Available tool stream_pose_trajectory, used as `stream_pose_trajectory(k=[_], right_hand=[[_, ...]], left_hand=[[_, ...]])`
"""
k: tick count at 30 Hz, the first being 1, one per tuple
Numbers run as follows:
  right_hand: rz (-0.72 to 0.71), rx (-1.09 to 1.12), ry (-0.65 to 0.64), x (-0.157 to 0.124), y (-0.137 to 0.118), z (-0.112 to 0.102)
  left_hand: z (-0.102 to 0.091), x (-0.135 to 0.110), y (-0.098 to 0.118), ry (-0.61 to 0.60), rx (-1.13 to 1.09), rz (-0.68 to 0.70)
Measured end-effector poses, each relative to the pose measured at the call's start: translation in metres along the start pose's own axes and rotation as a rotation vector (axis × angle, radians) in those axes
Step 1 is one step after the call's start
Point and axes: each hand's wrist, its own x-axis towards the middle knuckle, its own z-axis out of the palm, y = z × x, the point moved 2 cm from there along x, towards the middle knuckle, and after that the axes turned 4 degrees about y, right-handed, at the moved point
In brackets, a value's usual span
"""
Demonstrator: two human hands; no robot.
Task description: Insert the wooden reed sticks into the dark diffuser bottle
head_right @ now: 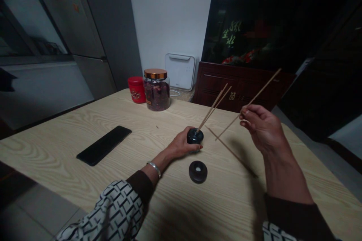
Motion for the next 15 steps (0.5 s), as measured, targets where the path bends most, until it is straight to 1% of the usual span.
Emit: stream_pose_trajectory(k=[1, 3, 6, 11, 15], right_hand=[[-0.013, 0.075, 0.026, -0.006, -0.007, 0.007], [-0.06, 0.146, 0.061, -0.016, -0.014, 0.022], [-0.126, 0.175, 0.083, -0.026, -0.011, 0.041], [-0.18, 0.123, 0.056, -0.032, 0.003, 0.057], [-0.212, 0.018, -0.026, -0.034, 0.015, 0.066]], left_hand=[[0.0, 0.0, 0.0, 0.001, 0.006, -0.001], [0.0, 0.0, -0.001, -0.001, 0.011, 0.002], [0.001, 0.001, -0.001, -0.003, -0.002, 0.014], [0.002, 0.001, -0.003, -0.002, -0.026, 0.018], [0.001, 0.001, -0.002, 0.0, -0.024, 0.03]])
